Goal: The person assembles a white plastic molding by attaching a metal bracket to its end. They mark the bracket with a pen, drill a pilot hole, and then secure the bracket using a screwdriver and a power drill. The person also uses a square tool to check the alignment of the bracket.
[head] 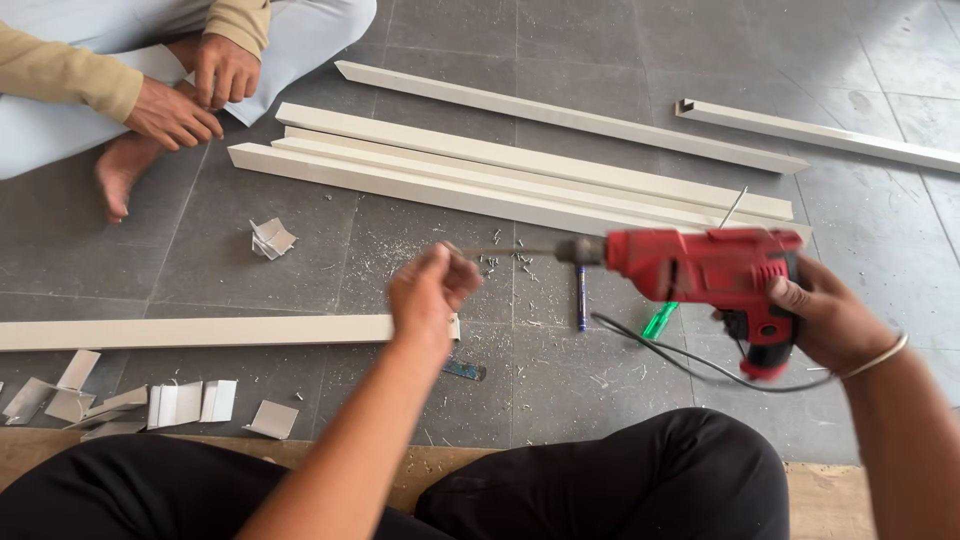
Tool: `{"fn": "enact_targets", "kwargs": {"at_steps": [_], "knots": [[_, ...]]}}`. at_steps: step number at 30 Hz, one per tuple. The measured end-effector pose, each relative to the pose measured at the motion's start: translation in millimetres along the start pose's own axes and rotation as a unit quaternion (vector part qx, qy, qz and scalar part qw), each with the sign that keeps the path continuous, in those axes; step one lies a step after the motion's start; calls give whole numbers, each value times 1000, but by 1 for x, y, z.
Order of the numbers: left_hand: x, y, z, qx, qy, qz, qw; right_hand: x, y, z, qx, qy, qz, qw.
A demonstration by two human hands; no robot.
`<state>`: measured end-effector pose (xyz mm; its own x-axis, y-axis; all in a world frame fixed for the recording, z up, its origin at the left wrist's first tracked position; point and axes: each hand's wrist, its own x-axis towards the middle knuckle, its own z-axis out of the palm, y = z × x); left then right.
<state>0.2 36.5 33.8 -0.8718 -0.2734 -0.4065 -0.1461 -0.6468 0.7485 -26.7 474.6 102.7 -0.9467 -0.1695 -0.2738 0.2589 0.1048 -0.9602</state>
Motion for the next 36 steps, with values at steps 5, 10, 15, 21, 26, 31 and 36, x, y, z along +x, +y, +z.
{"fn": "enact_targets", "kwargs": {"at_steps": [5, 10, 15, 21, 26, 31, 36], "knots": [[-4, 52, -34, -82, -5, -51, 995, -8, -64, 44, 58, -238, 33, 969], [4, 44, -80, -233, -59, -97, 966, -26, -119, 123, -183, -179, 90, 962], [32, 43, -113, 295, -65, 69, 951, -43, -179, 187, -375, -61, 162, 911], [40, 14, -115, 659, -128, 214, 709, -26, -214, 233, -488, -70, 207, 845], [54, 8, -121, 624, -83, 247, 737, -17, -197, 219, -459, -48, 216, 861], [56, 2, -110, 692, -92, 147, 701, -25, -129, 189, -161, 40, 215, 962], [52, -13, -84, 737, -108, 98, 660, -31, -12, 213, 236, 68, 55, 968]]}}
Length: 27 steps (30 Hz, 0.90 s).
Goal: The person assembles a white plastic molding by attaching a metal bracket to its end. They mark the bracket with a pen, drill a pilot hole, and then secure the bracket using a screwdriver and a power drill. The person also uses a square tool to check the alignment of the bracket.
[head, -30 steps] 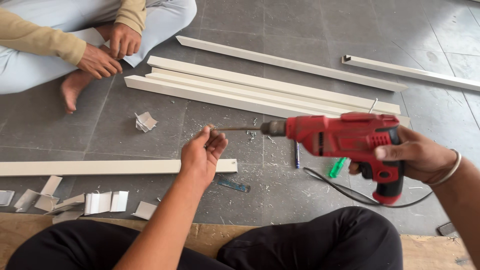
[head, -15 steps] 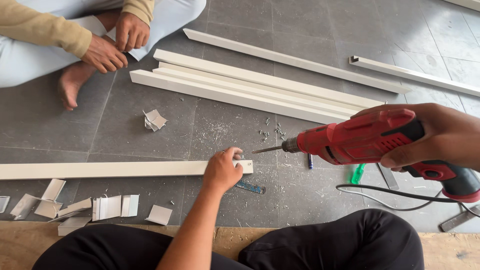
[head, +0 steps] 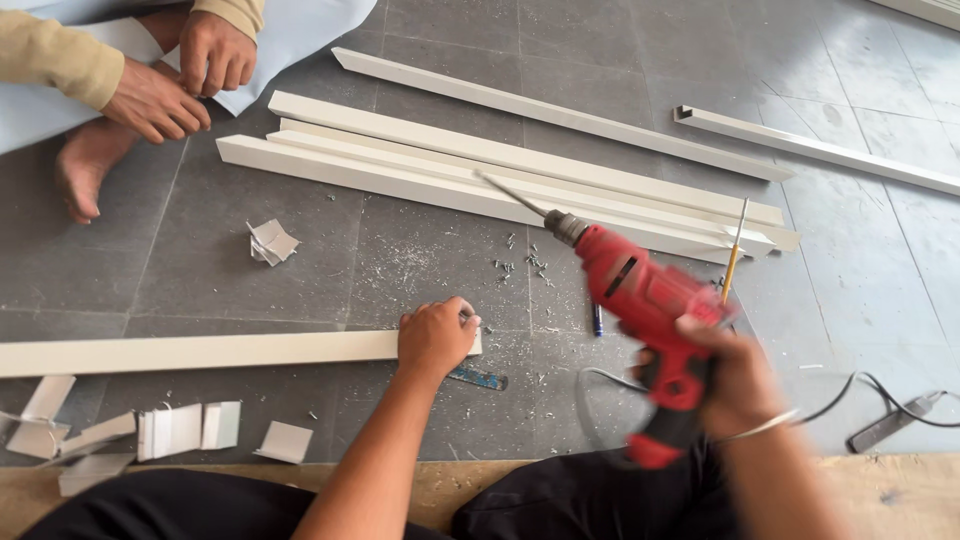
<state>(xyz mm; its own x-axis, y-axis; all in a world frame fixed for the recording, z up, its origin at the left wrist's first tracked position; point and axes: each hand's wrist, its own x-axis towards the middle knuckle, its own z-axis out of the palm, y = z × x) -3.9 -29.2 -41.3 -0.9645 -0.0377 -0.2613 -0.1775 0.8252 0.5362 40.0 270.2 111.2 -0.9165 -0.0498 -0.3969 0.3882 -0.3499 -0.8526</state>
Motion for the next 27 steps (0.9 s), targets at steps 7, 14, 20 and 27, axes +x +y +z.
{"fn": "enact_targets", "kwargs": {"at_steps": [7, 14, 20, 27], "knots": [[15, 40, 26, 148, -44, 2, 988, 21, 51, -21, 157, -39, 28, 986], [36, 35, 14, -117, 26, -22, 993, 23, 29, -37, 133, -104, 0, 986], [9, -33, -65, -484, 100, -43, 869, 14, 32, -33, 26, -166, 49, 985], [-20, -64, -92, -747, 86, -90, 653, 15, 46, -11, -30, -194, 72, 978]]}}
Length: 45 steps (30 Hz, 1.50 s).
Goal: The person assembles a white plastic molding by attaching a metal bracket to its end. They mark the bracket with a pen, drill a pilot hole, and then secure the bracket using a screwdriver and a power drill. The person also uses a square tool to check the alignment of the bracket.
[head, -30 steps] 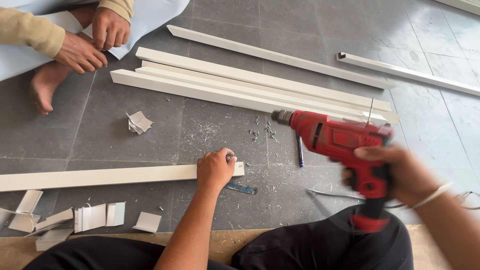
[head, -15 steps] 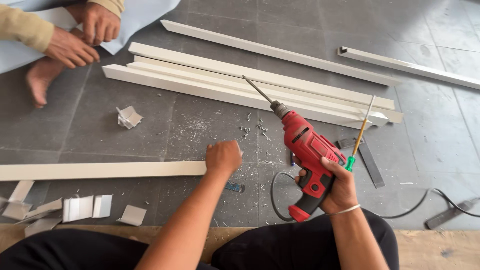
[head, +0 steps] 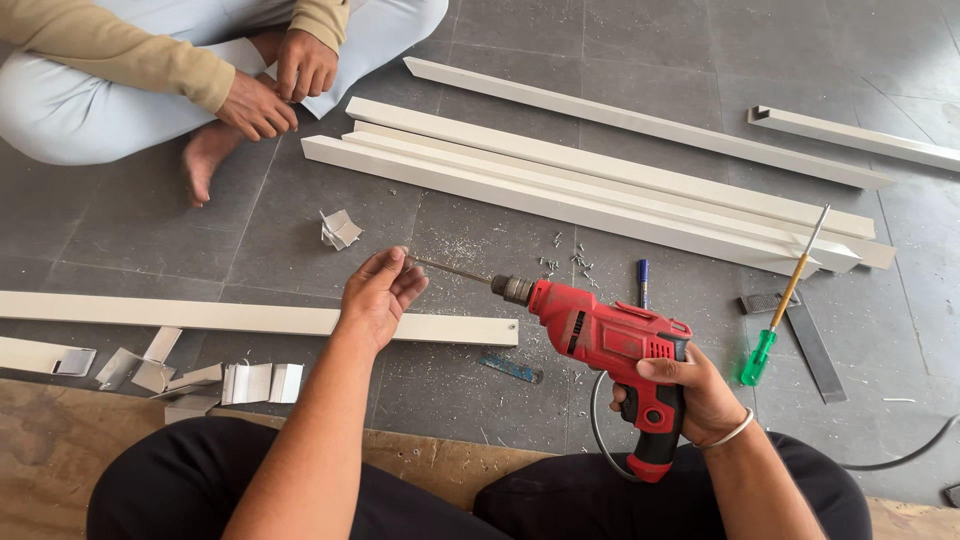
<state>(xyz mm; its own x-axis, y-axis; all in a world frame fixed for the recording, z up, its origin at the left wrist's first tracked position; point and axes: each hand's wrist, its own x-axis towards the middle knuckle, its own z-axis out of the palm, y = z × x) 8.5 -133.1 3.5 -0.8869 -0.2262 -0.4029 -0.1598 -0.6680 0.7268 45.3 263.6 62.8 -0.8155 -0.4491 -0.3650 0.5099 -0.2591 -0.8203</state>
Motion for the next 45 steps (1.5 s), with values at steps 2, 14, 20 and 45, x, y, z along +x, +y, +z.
{"fn": "enact_targets", "kwargs": {"at_steps": [2, 14, 20, 45], "knots": [[0, -2, -1, 9, 0, -14, 1000, -1, 2, 2, -5, -3, -1, 1000], [-1, 32, -19, 198, -85, -104, 971, -22, -30, 2, -140, 3, -20, 990], [0, 8, -15, 189, -160, -180, 952, -51, -100, 33, -326, 15, -18, 945], [-30, -85, 17, 734, -229, 175, 615, -26, -169, 194, -738, 120, 181, 639]]}}
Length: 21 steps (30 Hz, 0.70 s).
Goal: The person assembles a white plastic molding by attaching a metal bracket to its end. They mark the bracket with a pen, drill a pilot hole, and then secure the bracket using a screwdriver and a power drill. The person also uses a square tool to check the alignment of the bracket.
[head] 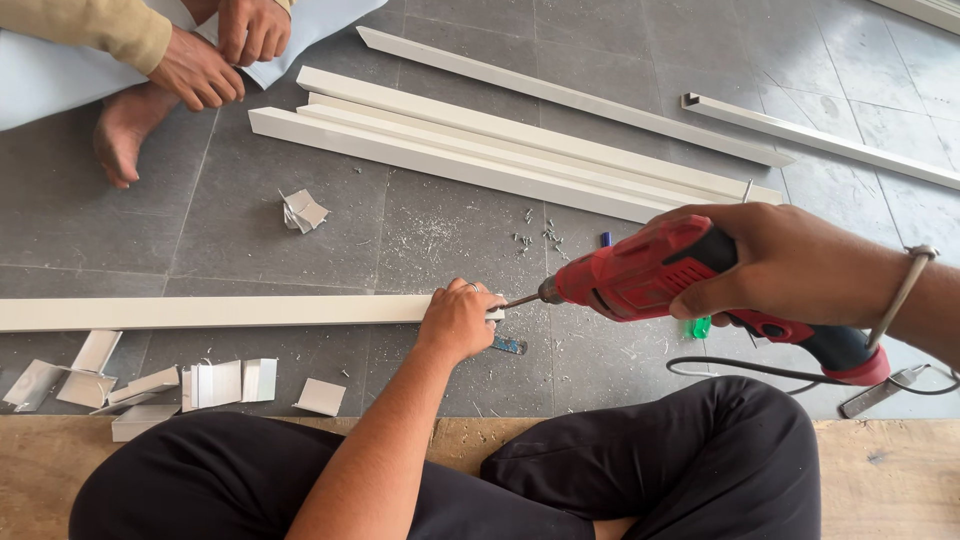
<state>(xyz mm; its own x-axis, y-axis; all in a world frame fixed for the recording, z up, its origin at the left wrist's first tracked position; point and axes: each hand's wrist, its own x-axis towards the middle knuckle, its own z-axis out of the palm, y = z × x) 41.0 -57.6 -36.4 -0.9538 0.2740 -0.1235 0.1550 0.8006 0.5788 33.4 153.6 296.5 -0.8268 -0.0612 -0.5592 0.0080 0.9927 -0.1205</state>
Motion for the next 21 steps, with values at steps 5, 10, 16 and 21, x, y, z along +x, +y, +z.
{"fn": "enact_targets", "kwargs": {"at_steps": [5, 10, 16, 21], "knots": [[2, -3, 4, 5, -2, 1, 1000, 6, -6, 2, -31, -9, 0, 999], [3, -2, 4, 25, 6, 2, 1000, 2, -15, 1, -36, 0, -39, 999], [10, 7, -4, 123, 42, -38, 991, -9, -55, -14, -70, -57, 58, 994], [31, -3, 1, 168, -65, 22, 983, -6, -80, -21, -146, -87, 57, 984]]}}
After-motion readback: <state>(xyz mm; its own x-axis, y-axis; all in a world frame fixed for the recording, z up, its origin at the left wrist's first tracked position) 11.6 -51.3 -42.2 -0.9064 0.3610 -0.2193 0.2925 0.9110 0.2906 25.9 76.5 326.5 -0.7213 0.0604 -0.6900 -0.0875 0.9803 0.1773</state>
